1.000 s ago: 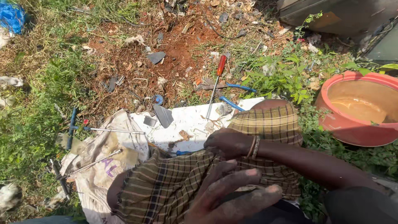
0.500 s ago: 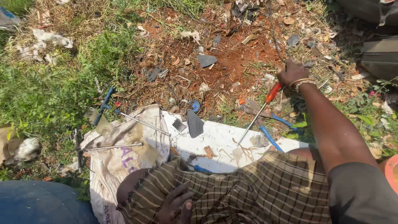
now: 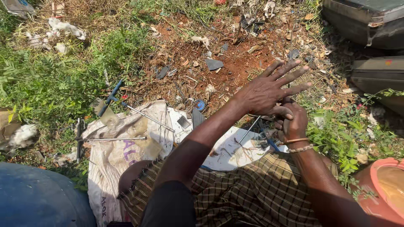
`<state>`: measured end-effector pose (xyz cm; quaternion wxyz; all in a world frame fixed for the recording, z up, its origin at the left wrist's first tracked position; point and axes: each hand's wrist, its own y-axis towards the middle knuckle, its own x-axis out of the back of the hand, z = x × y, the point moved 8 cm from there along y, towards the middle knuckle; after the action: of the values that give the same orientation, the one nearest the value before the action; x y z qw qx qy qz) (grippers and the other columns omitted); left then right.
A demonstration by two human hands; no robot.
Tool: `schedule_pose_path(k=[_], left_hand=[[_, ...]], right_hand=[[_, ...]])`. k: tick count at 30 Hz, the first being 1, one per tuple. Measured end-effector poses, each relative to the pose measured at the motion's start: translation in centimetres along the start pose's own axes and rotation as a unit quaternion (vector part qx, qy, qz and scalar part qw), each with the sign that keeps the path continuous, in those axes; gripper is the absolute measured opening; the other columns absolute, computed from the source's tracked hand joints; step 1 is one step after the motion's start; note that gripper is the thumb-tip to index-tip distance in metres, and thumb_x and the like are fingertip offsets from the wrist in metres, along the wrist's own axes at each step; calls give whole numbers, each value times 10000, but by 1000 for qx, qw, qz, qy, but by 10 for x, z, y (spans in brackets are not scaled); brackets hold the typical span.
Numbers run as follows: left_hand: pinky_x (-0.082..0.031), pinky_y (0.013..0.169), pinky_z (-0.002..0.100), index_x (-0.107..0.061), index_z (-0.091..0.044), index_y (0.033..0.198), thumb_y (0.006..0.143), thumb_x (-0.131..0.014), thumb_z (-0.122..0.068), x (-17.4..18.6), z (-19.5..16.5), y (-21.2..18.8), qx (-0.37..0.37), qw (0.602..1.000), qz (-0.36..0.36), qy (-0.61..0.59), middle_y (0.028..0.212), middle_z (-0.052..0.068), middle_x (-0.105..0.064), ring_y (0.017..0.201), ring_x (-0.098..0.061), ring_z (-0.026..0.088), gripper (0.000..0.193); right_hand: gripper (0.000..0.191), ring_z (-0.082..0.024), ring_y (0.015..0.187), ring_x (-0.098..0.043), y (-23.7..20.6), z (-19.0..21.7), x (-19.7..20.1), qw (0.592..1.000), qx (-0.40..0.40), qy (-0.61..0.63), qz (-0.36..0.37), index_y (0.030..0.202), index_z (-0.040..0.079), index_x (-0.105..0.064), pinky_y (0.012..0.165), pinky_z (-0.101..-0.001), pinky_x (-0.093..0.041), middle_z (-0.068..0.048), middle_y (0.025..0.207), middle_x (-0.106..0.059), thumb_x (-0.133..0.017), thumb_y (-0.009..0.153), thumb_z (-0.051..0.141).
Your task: The person disassembles a CRT television outdoors, using a screwdriver and pliers to remove screws and cut wires. They remove the back cover, internal metal shielding, and various components, placing them aside on the ground.
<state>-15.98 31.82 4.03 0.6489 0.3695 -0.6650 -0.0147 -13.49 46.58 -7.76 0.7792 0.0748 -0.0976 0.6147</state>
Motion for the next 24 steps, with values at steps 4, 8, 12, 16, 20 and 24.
schedule_pose_path(k=[4,8,12,16,20,24], left_hand=[[-96,1233,560,-515,-213,1386,932,-243,-786,-30,0,38,-85,968,225,75,1536,141,-404,1505,-202,355,780],[-286,1165,505,-595,-85,1234,957,-270,-779,-15,-30,52,-111,961,241,77,1217,181,-609,1259,-502,343,815],[-430,1003,471,-678,-74,1063,901,-354,-810,30,-45,27,-84,984,156,16,942,130,-649,989,-610,288,821],[-509,954,425,-695,-115,955,904,-464,-742,38,-68,-52,47,969,237,-44,907,79,-653,985,-628,239,671],[-491,955,444,-668,-113,880,896,-616,-575,90,-134,-115,13,994,-68,-89,911,67,-637,985,-620,273,465],[-506,923,449,-605,-71,770,855,-736,-472,95,-168,-135,32,991,-54,-121,792,76,-593,867,-596,281,430]], right_hand=[[242,-39,526,-399,-66,14,21,980,-57,192,18,1202,29,-712,481,-228,-314,76,658,-504,-585,1062,181],[265,-33,504,-329,-93,48,38,996,-51,69,-23,1202,34,-725,456,-238,-234,85,625,-459,-560,1072,197],[276,-10,566,-327,-131,106,30,999,33,19,11,1170,22,-735,513,-232,-239,95,642,-430,-560,1090,219],[317,-60,463,-331,-196,123,18,992,-4,-116,58,1123,58,-762,455,-287,-227,34,495,-382,-549,1035,274],[373,-149,641,-500,-251,116,4,959,5,-214,187,1241,0,-720,595,-315,-413,-144,752,-611,-516,1096,276],[470,-97,567,-545,-283,126,20,968,50,-125,214,1422,62,-592,519,-291,-458,-65,766,-737,-533,1003,266]])
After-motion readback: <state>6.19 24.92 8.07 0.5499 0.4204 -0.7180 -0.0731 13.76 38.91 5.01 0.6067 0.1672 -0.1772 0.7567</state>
